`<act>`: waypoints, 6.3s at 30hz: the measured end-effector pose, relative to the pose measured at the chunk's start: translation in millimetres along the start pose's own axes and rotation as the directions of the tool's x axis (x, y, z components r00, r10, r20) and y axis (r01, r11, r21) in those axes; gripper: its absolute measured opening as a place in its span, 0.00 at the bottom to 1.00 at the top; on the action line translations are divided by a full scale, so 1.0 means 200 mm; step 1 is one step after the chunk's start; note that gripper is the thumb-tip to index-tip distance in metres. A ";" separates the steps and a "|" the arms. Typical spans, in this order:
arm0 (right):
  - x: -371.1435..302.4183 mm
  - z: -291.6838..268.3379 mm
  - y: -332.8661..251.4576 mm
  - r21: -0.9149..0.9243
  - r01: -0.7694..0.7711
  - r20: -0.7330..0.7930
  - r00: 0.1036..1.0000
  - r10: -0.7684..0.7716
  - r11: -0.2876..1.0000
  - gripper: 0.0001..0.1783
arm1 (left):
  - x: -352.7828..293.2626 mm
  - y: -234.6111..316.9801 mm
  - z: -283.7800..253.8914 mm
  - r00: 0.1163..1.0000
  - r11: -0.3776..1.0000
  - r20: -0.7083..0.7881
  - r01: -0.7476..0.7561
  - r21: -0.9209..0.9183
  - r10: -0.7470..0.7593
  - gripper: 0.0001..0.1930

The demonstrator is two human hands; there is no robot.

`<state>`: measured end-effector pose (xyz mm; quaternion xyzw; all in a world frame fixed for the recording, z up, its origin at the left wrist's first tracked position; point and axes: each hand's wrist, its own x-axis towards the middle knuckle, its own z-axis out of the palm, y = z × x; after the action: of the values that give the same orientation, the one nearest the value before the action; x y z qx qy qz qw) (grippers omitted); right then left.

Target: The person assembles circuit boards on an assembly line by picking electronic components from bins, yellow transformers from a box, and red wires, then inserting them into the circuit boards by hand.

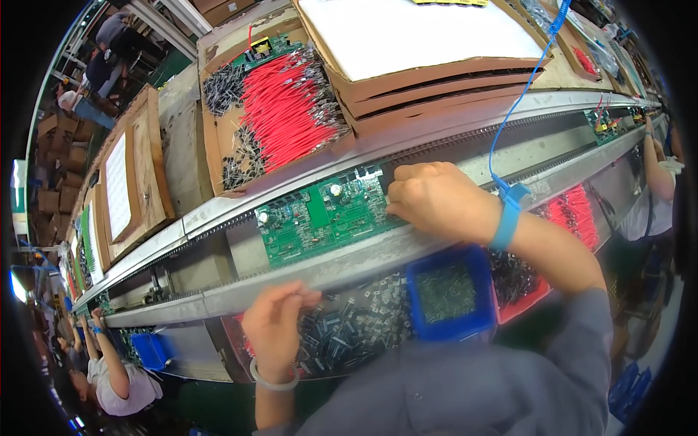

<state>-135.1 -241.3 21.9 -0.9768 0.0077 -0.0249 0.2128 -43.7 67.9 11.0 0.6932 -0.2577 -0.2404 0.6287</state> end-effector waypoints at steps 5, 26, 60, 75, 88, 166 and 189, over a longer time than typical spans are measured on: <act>-0.01 0.02 0.01 -0.031 0.016 -0.062 0.998 -0.017 0.999 0.09 | 0.06 -0.02 -0.02 0.999 0.995 -0.021 0.031 0.091 -0.029 0.10; 0.00 0.09 0.03 -0.094 0.088 -0.200 0.974 -0.106 0.992 0.10 | 0.36 -0.07 -0.04 0.933 0.668 0.119 -0.329 0.668 0.340 0.08; -0.12 0.03 -0.24 -0.152 0.218 -0.103 0.967 -0.235 0.964 0.07 | 0.41 -0.11 0.04 0.879 0.550 0.203 -0.435 0.713 0.432 0.09; -0.20 0.34 -0.50 0.018 0.422 0.386 0.834 -0.395 0.907 0.08 | 0.40 -0.06 0.08 0.858 0.422 0.263 -0.457 0.783 0.440 0.08; -0.19 0.36 -0.48 0.085 0.373 0.203 0.901 -0.383 0.924 0.11 | 0.36 -0.04 0.09 0.879 0.348 0.352 -0.455 0.819 0.322 0.17; -0.03 0.18 -0.01 0.014 0.295 -0.268 0.922 -0.281 0.955 0.07 | 0.02 -0.16 0.91 0.546 0.582 0.748 -0.768 0.268 0.376 0.06; -0.01 0.14 -0.07 -0.125 0.294 -0.189 0.931 -0.313 0.948 0.07 | 0.03 -0.10 0.90 0.525 0.513 0.698 -0.819 0.258 0.488 0.07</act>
<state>-135.8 -216.9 3.1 -0.9672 -0.1202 -0.1583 0.1580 -155.5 -68.8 -26.2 0.5842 -0.7354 -0.0683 0.3364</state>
